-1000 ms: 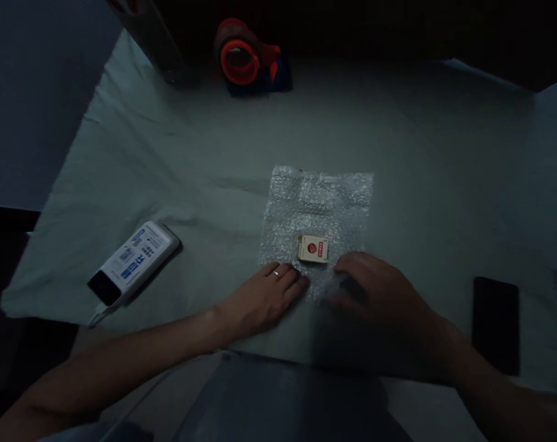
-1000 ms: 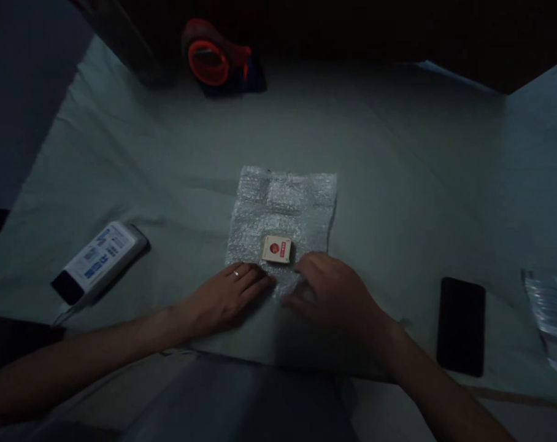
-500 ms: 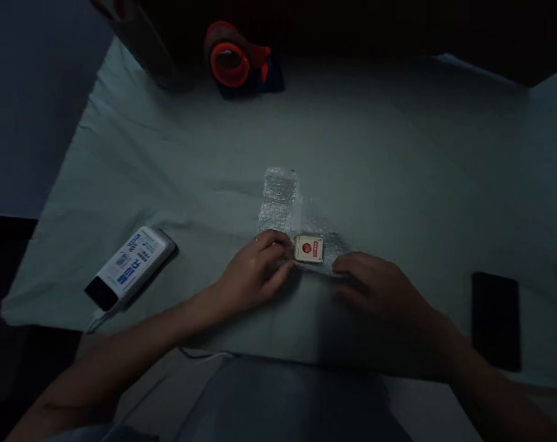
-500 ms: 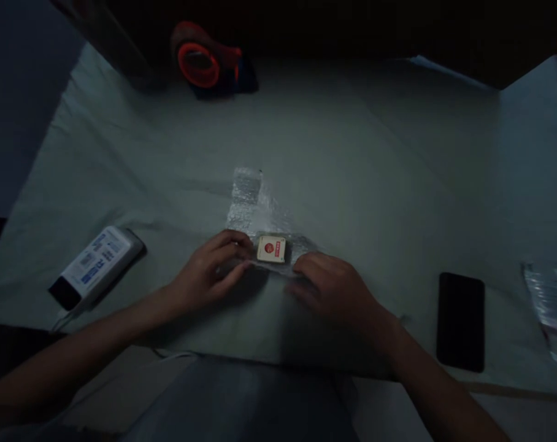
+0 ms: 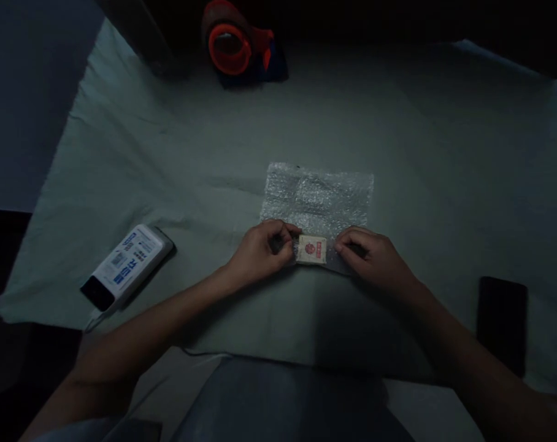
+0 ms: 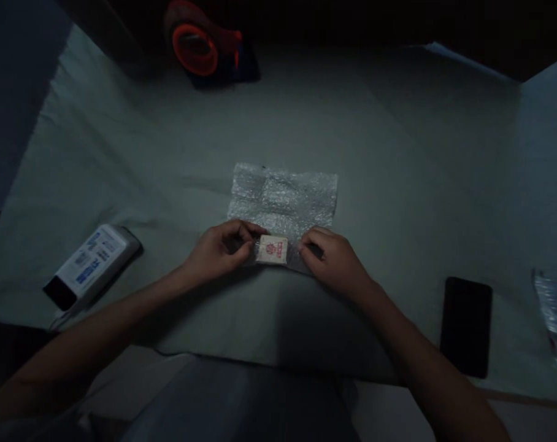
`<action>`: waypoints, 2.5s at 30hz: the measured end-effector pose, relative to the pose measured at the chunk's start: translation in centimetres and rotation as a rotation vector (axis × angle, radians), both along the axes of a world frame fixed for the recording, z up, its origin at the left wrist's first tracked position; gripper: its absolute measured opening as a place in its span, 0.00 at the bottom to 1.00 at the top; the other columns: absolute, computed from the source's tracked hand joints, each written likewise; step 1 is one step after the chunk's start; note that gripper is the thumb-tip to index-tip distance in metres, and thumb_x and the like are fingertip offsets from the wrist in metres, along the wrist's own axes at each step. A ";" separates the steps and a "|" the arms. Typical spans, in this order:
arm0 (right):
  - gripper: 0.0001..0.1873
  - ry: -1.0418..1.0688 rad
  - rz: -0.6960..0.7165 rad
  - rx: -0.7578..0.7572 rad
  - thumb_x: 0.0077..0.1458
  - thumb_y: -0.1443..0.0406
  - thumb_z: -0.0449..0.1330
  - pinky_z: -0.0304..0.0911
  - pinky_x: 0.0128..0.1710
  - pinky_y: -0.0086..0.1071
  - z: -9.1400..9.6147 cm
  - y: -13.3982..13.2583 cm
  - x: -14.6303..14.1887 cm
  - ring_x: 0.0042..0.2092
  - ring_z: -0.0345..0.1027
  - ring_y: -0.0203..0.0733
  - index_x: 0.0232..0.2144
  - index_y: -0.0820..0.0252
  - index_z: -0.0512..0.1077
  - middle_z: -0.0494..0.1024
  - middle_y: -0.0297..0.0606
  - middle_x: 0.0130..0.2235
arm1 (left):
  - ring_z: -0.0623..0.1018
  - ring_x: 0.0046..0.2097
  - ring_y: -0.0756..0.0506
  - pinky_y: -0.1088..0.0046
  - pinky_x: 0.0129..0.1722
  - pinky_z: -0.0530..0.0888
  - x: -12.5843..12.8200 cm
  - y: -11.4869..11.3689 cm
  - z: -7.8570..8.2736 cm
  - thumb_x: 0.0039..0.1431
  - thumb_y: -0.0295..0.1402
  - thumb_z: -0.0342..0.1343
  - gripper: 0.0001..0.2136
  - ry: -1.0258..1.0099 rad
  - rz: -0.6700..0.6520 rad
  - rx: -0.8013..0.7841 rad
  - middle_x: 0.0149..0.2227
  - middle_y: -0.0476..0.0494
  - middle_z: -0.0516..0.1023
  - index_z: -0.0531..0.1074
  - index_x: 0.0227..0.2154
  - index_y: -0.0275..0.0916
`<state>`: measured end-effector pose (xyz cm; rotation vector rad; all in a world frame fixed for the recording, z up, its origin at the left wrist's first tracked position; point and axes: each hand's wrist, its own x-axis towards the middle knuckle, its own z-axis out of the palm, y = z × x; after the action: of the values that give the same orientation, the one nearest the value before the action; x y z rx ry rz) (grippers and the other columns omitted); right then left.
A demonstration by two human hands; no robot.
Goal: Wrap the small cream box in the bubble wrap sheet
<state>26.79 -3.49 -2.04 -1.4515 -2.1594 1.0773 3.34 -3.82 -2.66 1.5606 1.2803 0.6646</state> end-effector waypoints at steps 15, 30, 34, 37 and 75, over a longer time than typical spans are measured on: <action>0.10 -0.208 0.173 0.681 0.56 0.71 0.53 0.65 0.46 0.39 1.1 -3.7 -3.4 0.45 0.68 0.45 0.37 0.59 0.72 0.77 0.43 0.42 | 0.77 0.40 0.47 0.70 0.42 0.72 0.3 -0.1 -0.8 0.52 0.28 0.52 0.03 -0.051 0.001 -0.024 0.38 0.44 0.78 0.67 0.25 0.37; 0.12 -0.178 0.173 0.636 0.57 0.71 0.54 0.66 0.46 0.41 -0.3 -3.3 -3.7 0.45 0.66 0.46 0.43 0.66 0.70 0.75 0.48 0.42 | 0.73 0.48 0.45 0.65 0.50 0.70 -2.1 -0.4 1.3 0.57 0.26 0.53 0.07 0.249 -0.137 0.569 0.42 0.42 0.75 0.69 0.38 0.38; 0.12 -0.152 0.154 0.601 0.57 0.70 0.53 0.65 0.44 0.42 -0.5 -3.2 -3.7 0.45 0.66 0.47 0.44 0.64 0.70 0.74 0.47 0.43 | 0.74 0.49 0.44 0.65 0.48 0.73 -2.0 -2.1 2.1 0.62 0.25 0.49 0.09 0.333 -0.418 0.901 0.43 0.41 0.77 0.68 0.43 0.36; 0.12 -0.142 0.155 0.624 0.57 0.69 0.53 0.66 0.43 0.42 -0.6 -3.1 -3.6 0.44 0.66 0.47 0.43 0.65 0.70 0.75 0.48 0.42 | 0.73 0.51 0.43 0.63 0.49 0.74 -1.3 -2.7 1.6 0.64 0.24 0.44 0.11 0.422 -0.466 0.909 0.46 0.36 0.75 0.66 0.47 0.32; 0.21 -0.174 0.201 0.236 0.51 0.65 0.60 0.62 0.47 0.42 -0.8 1.6 -2.9 0.48 0.65 0.50 0.48 0.62 0.64 0.73 0.45 0.47 | 0.70 0.48 0.42 0.63 0.51 0.67 -2.6 2.1 1.2 0.64 0.34 0.46 0.13 0.455 -0.303 0.328 0.42 0.40 0.75 0.73 0.41 0.34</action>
<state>23.86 -1.94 -2.80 -1.2848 -2.5011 0.7461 0.70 -1.69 -1.50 2.2157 1.2574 0.3434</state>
